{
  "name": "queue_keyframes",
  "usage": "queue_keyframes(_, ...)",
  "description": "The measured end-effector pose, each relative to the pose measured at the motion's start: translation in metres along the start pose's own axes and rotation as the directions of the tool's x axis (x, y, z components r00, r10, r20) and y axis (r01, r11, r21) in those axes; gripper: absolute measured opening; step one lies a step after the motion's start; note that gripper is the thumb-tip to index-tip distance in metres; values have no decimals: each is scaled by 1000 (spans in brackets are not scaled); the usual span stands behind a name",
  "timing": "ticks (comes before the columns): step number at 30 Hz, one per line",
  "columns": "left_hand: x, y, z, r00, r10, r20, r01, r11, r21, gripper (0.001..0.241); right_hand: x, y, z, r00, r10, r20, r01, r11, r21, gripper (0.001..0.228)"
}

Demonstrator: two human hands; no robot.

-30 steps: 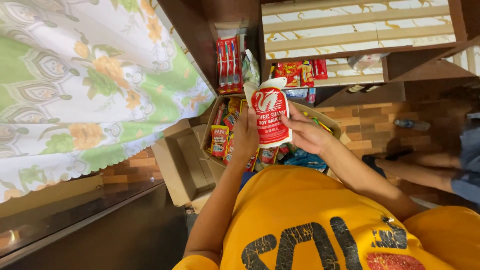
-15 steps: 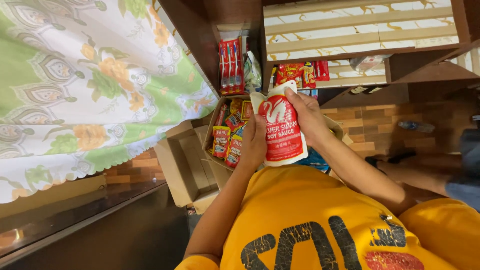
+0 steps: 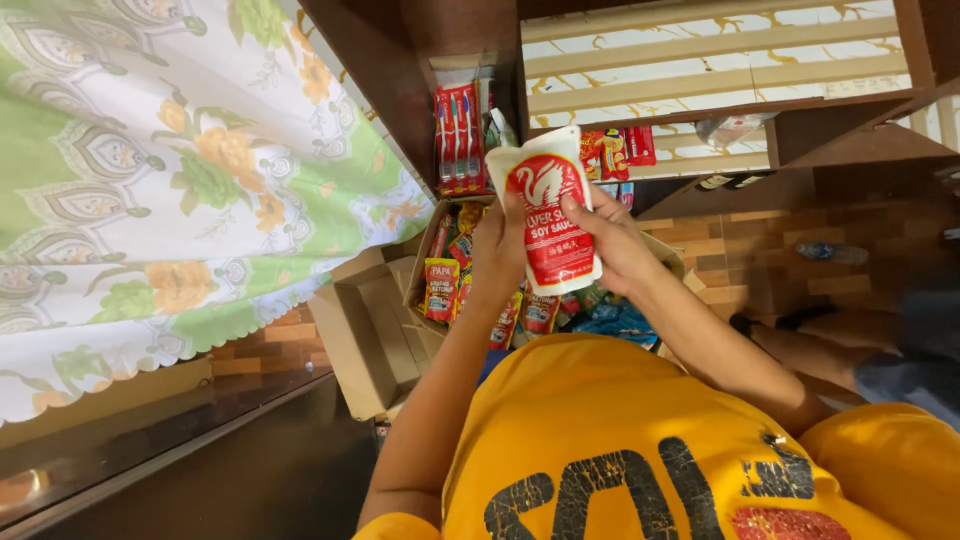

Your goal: Placing various bottled beverages and packaged food pouches from a box onto retail shelves.

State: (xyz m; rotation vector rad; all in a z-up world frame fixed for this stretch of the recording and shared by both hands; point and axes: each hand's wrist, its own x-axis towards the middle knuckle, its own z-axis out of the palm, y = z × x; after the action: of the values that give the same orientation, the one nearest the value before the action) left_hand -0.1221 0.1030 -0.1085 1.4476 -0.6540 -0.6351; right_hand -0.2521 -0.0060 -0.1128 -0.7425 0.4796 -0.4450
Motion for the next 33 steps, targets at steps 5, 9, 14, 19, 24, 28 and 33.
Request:
queue_keyframes(5,26,-2,-2,988,-150,26,152,984,-98,48,5,-7,-6,998,-60,12,61,997,-54,28)
queue_keyframes(9,41,1,11,989,145,-24,-147,975,-164,45,20,-20,4,1000,-11,-21,12,999,48,32)
queue_keyframes(14,47,8,16,985,148,-87,-161,972,-173,42,19,-23,13,997,39,-67,-37,999,38,41)
queue_keyframes(19,55,14,4,999,12,-43,-27,924,-381,31,11,-31,19,999,49,13,-50,998,41,44)
queue_keyframes(24,50,-5,2,999,19,-48,-36,921,-389,30,6,-24,13,999,50,18,-51,998,41,42)
queue_keyframes(28,23,-1,10,998,-67,-10,58,920,-388,35,15,-24,14,992,127,-16,-121,970,212,38)
queue_keyframes(33,-7,21,4,896,-378,232,421,890,-176,54,31,-5,-18,920,387,-68,-335,863,378,27)
